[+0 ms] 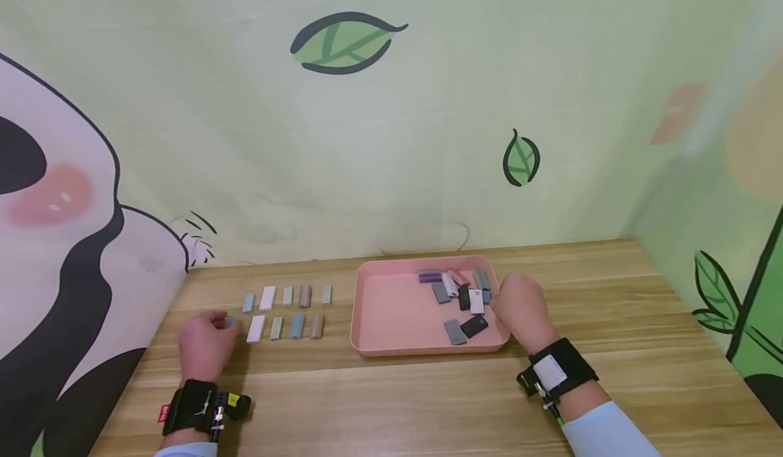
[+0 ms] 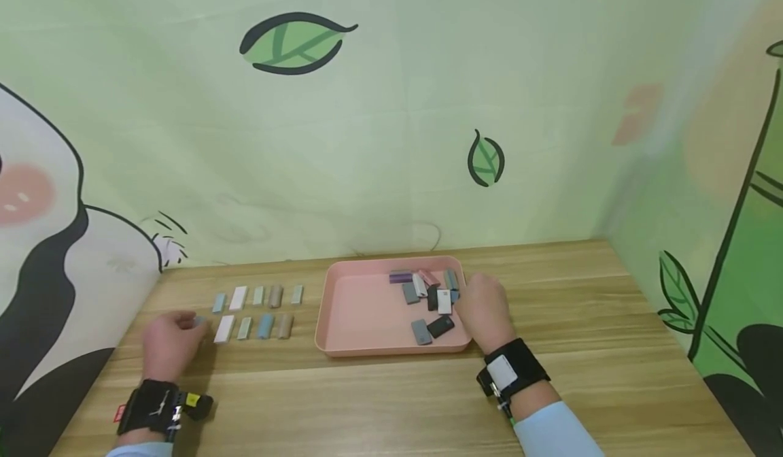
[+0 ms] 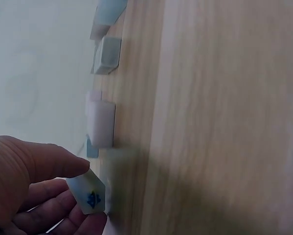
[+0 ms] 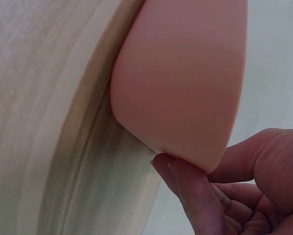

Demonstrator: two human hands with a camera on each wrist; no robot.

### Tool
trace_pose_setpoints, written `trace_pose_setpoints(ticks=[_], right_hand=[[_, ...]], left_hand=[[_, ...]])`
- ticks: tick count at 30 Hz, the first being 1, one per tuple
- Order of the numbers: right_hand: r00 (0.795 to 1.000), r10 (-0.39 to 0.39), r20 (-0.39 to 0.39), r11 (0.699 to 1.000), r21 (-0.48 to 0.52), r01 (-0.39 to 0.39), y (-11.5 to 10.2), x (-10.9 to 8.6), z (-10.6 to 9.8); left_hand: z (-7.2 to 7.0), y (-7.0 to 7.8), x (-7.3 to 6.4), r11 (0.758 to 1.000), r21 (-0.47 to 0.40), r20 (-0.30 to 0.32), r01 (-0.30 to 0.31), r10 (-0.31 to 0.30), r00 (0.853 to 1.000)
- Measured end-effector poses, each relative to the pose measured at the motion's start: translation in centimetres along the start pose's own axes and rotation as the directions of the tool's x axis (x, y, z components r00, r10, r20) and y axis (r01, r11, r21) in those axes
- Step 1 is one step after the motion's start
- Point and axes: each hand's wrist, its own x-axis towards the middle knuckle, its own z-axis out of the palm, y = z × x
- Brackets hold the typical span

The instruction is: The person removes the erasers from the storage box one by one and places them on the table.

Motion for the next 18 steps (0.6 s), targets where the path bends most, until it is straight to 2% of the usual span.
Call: trace_pose_setpoints(ticks=[7, 18], right_hand=[[1.000, -0.002, -0.003, 1.000, 0.003, 0.002, -0.10, -0.06, -0.06], [1.000, -0.007, -0.005, 1.000, 0.004, 0.007, 0.05, -0.08, -0.06]], left_hand=[[0.48, 0.73, -0.22, 0.999, 0.026, 0.056, 0.038, -0.040, 0.998], [0.82, 0.64, -0.08, 0.997, 0.067, 0.045, 0.045, -0.048, 0.998]])
